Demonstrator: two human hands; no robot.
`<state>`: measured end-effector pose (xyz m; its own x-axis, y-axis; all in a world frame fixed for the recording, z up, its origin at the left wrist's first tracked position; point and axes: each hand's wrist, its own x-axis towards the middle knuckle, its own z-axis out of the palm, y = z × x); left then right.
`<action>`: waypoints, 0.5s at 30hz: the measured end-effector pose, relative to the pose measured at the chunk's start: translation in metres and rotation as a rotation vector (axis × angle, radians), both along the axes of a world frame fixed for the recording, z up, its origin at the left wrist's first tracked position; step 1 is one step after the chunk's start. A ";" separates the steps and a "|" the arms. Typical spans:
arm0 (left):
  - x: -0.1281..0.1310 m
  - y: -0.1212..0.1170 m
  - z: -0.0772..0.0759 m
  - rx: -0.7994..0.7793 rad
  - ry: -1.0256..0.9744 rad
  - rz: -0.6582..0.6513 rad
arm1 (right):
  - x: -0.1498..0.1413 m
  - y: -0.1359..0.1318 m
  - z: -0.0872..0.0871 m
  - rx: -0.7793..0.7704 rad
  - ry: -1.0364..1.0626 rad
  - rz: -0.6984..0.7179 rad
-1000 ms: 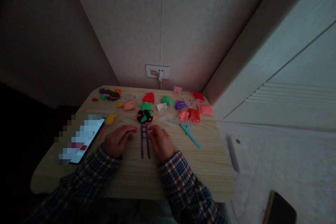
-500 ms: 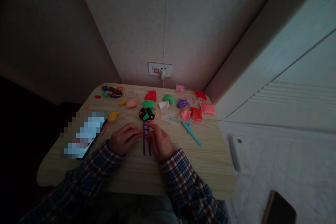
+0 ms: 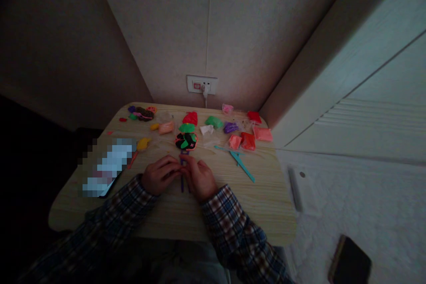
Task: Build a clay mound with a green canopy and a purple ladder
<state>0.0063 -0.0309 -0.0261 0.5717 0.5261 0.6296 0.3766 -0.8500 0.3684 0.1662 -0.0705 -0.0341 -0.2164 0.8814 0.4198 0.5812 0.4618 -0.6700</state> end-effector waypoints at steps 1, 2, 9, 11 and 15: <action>0.001 0.000 0.000 0.003 -0.005 -0.001 | 0.000 0.000 0.000 0.009 -0.009 -0.007; 0.001 0.000 0.001 0.004 -0.010 0.000 | 0.000 0.000 0.000 0.015 -0.018 -0.015; -0.001 0.000 0.005 -0.048 -0.018 0.052 | 0.007 0.001 0.008 0.085 -0.039 -0.097; -0.002 0.000 0.006 -0.045 -0.017 0.059 | 0.009 0.001 0.008 0.109 -0.045 -0.078; -0.002 0.000 0.005 -0.017 0.002 0.056 | 0.009 0.002 0.007 0.122 -0.051 -0.015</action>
<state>0.0041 -0.0314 -0.0215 0.5420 0.5680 0.6194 0.4242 -0.8211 0.3818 0.1755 -0.0681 -0.0269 -0.2273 0.8279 0.5127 0.6209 0.5288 -0.5787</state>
